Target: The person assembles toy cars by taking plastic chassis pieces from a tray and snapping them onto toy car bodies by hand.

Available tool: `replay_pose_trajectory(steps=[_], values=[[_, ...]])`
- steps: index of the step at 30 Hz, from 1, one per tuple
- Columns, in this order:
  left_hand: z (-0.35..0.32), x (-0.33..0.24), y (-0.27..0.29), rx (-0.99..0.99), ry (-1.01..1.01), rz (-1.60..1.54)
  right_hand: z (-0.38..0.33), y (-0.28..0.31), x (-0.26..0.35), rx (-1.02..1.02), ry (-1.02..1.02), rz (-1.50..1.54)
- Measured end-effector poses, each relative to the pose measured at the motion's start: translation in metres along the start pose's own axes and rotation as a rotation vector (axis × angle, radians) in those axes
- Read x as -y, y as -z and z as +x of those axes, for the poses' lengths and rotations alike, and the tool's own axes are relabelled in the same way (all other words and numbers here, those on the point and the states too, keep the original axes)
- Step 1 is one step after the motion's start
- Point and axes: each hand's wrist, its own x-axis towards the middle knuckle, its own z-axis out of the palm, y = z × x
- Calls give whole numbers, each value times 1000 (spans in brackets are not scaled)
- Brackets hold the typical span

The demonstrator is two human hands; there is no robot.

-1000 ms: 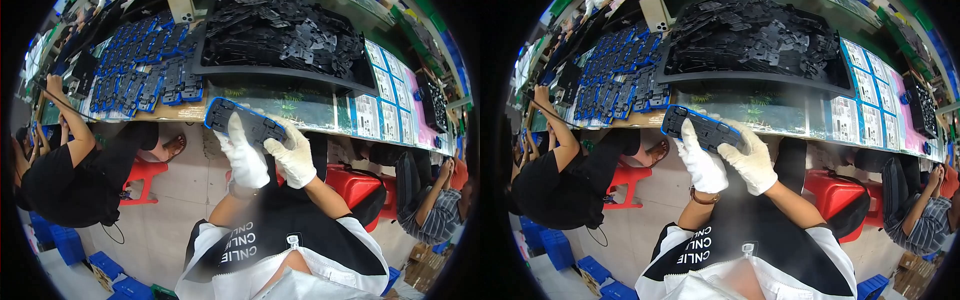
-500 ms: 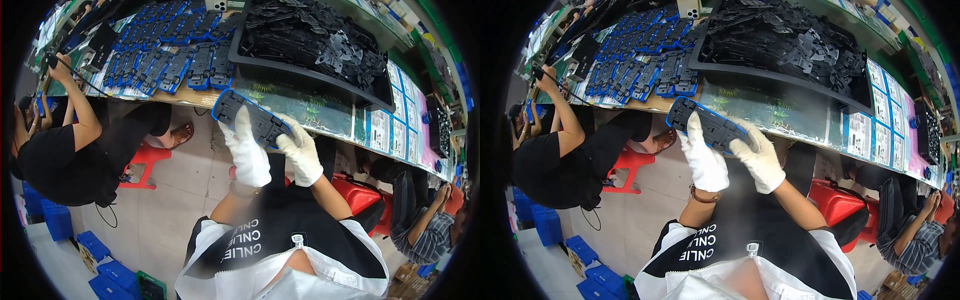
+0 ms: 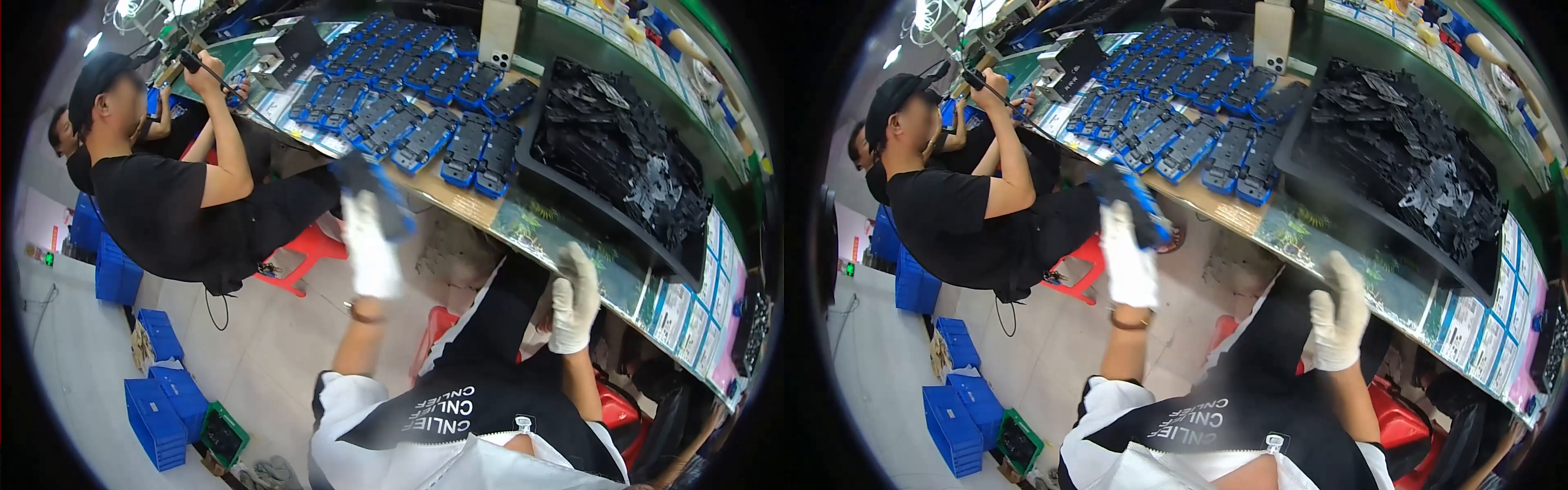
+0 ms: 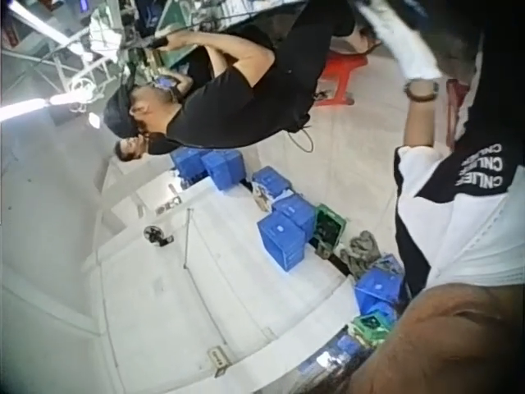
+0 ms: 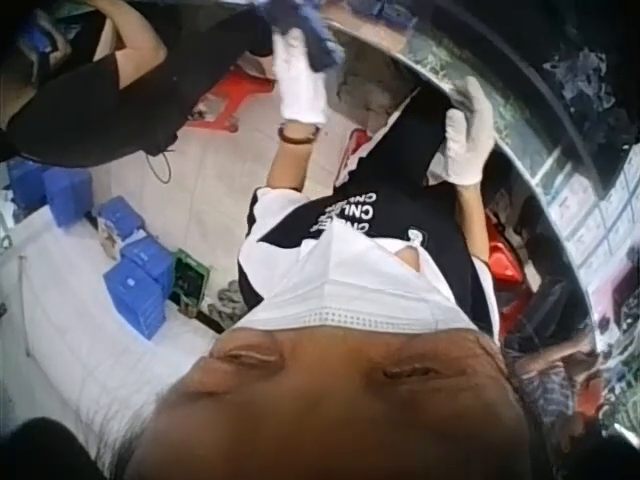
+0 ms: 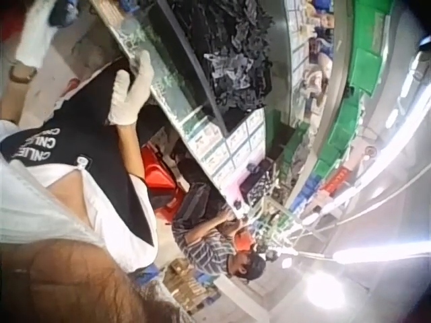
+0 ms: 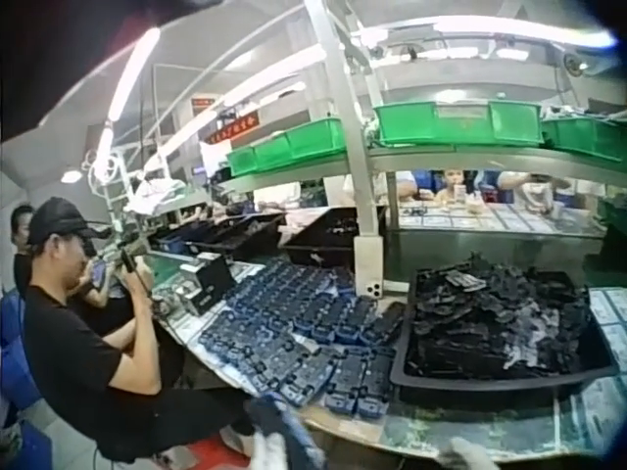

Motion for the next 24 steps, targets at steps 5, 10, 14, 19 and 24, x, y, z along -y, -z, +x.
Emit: replay_pose_trajectory(steps=[5, 10, 14, 19, 24], values=[[171, -66, 21, -102, -655, 447, 16, 26, -38, -182, -54, -129], [343, -90, 17, -221, -647, 1138, 16, 38, -62, -154, 24, -341], [420, -90, 15, -238, -604, 1397, 19, 33, -58, -170, 28, -380], [476, -72, 36, -68, -576, 1521, 26, 28, -45, -125, -27, -387], [476, -41, -16, 276, -449, 1536, 10, 33, -54, -173, -76, -466]])
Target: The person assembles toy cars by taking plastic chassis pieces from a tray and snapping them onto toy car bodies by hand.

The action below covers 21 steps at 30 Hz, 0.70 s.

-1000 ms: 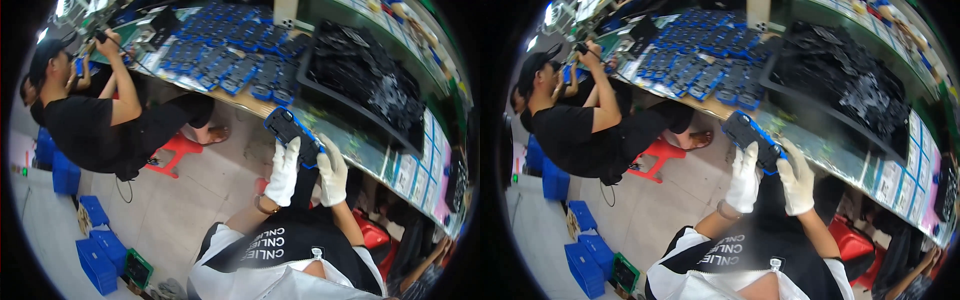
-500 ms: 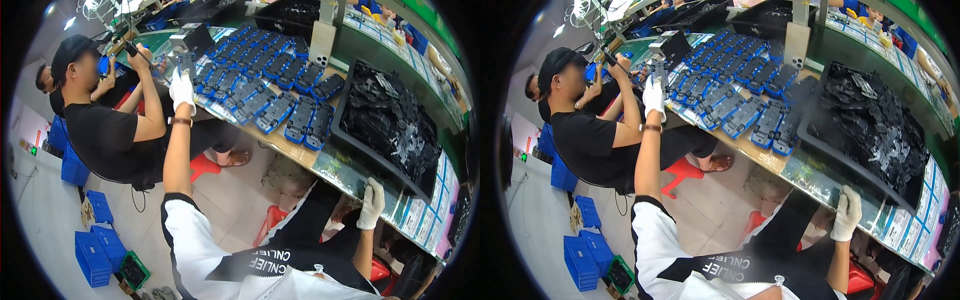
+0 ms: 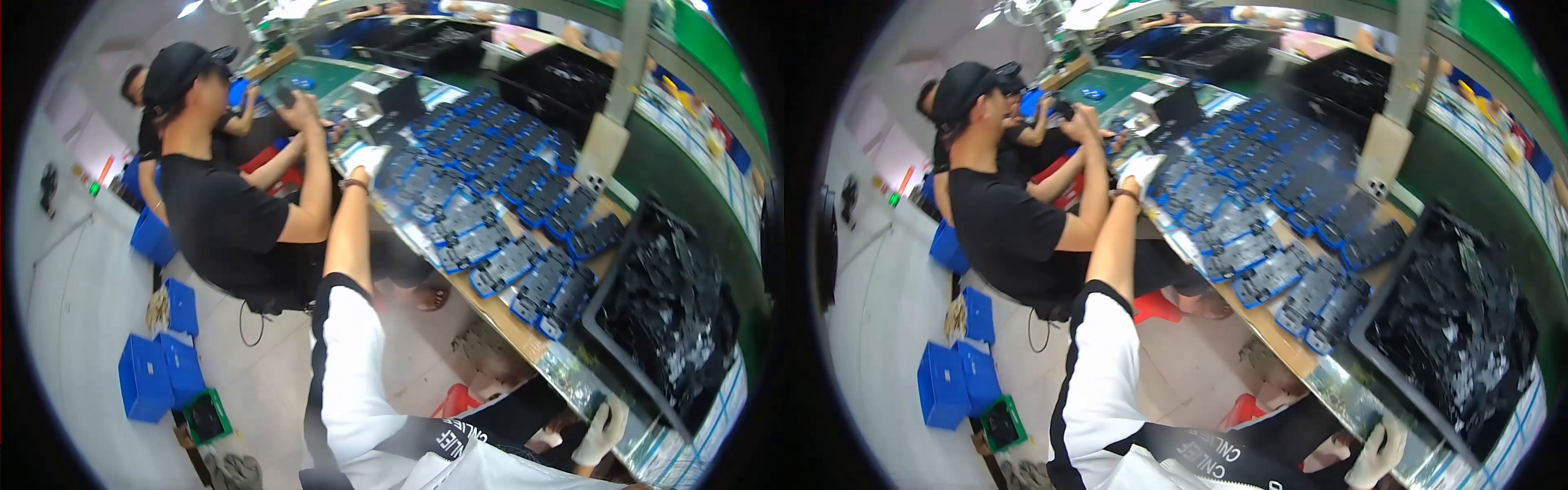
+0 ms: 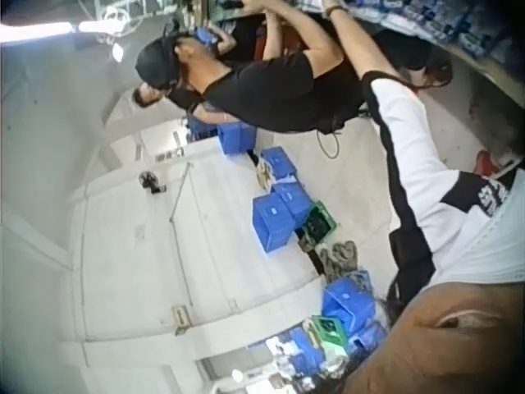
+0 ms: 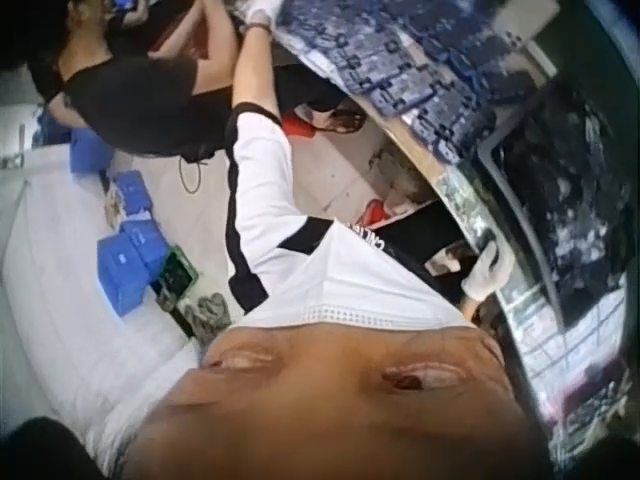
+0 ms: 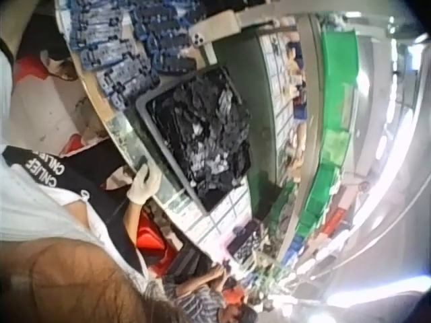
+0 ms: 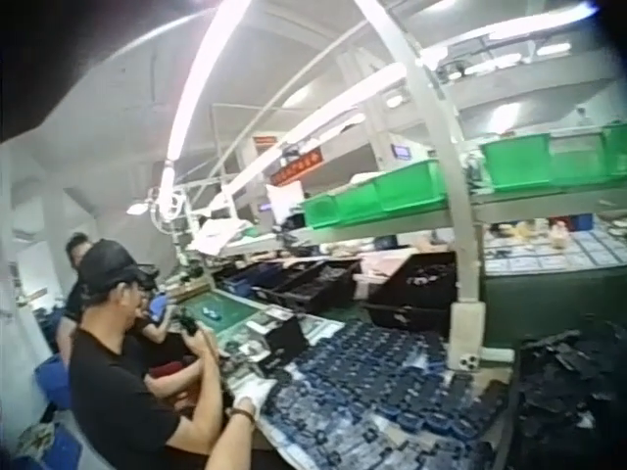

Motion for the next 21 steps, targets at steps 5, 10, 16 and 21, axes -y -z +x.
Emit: replay_pose_trajectory(steps=[5, 10, 16, 21], values=[[0, 43, 7, -167, 277, 1, 6, -6, -6, 34, 4, 66], [-24, 2, 21, -217, 311, 98, 7, -9, -8, -5, 52, 46], [-54, -59, 37, -817, 26, -50, 10, -8, -13, 9, 126, 87], [-188, -163, 68, -1053, -426, -544, 12, 3, -5, 82, 232, 120]])
